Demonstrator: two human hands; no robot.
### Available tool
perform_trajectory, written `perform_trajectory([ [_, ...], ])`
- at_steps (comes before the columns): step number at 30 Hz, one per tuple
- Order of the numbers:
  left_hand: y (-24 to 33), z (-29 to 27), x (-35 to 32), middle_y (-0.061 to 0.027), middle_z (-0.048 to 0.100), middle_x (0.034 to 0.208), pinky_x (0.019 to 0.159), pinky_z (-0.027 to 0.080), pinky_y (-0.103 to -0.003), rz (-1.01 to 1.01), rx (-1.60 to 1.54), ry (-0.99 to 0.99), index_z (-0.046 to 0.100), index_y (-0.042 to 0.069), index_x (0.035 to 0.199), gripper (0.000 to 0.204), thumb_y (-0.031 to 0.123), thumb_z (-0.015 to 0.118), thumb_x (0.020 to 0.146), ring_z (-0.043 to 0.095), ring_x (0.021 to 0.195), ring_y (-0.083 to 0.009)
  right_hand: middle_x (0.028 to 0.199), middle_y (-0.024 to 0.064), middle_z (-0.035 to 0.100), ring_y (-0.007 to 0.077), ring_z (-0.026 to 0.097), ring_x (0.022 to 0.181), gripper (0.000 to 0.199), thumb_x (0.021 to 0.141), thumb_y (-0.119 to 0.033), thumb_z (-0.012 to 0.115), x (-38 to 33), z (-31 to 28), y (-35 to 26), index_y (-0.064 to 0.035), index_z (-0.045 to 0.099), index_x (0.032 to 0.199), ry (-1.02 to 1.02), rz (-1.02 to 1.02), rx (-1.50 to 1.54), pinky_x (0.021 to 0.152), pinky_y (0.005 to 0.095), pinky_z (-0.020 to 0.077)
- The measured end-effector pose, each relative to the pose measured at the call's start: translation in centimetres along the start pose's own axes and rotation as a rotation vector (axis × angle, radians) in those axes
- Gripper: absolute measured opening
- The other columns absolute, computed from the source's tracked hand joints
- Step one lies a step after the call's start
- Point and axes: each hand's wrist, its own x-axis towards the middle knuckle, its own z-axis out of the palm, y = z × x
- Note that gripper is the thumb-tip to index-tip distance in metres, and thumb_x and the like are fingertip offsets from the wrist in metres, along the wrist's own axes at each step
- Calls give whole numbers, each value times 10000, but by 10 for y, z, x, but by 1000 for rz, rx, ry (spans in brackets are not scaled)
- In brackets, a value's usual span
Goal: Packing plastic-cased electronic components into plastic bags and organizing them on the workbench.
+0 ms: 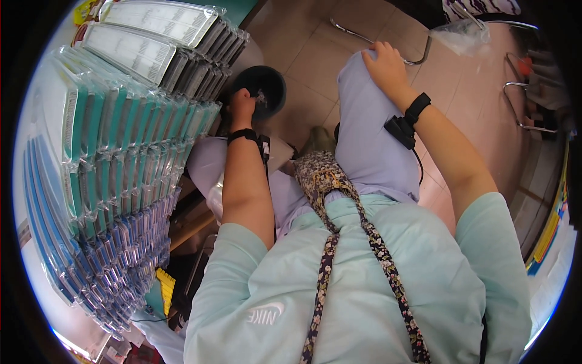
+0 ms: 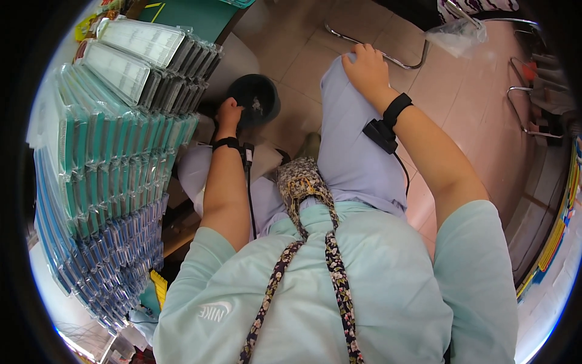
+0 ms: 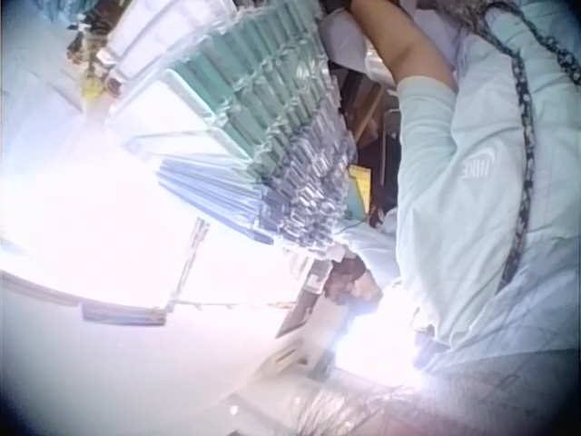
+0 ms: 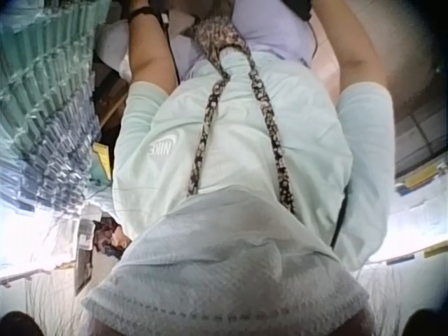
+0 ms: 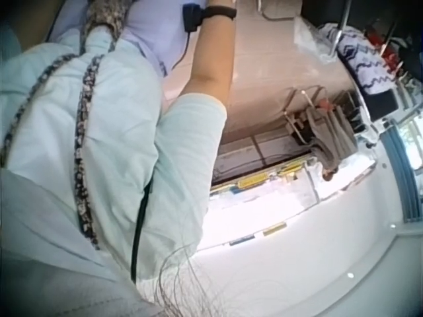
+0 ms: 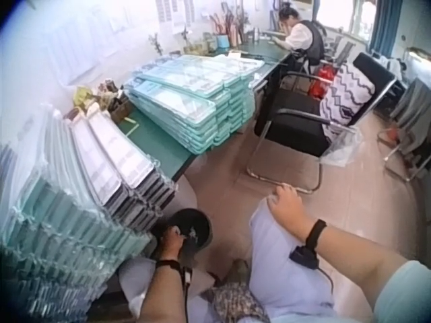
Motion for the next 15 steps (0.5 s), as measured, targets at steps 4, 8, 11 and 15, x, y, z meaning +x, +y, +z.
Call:
perform_trajectory([
  [4, 16, 6, -7, -79, 602, 863, 844, 409, -445, 23, -344, -25, 580, 93, 829, 132, 87, 624, 704, 589, 892, -279, 1051, 97, 572, 306, 515, 1022, 335, 819, -344, 547, -3, 0, 11, -73, 596, 1011, 12, 19, -19, 849, 435, 436],
  [8, -14, 27, 5, -85, 616, 733, 778, 446, -365, 189, -374, 407, 576, 66, 798, 81, 50, 535, 730, 610, 763, -256, 1051, 98, 570, 307, 515, 1022, 330, 818, -343, 549, -1, -2, -2, -74, 596, 1003, 2, 0, -2, 846, 436, 436],
  [11, -19, 23, 10, -65, 582, 698, 766, 436, -296, 116, -715, 70, 553, 39, 764, 89, 45, 465, 752, 596, 784, -213, 1030, 120, 578, 323, 521, 989, 325, 838, -326, 539, -2, -2, 0, -51, 593, 1003, 20, -12, -9, 856, 407, 434],
  [15, -15, 17, 8, -27, 502, 645, 644, 432, -293, -114, -1083, 43, 542, 77, 769, 151, 43, 396, 754, 537, 633, -163, 1047, 96, 572, 306, 519, 1007, 330, 813, -344, 555, -1, 0, 1, -70, 595, 994, 26, -6, -5, 831, 432, 443],
])
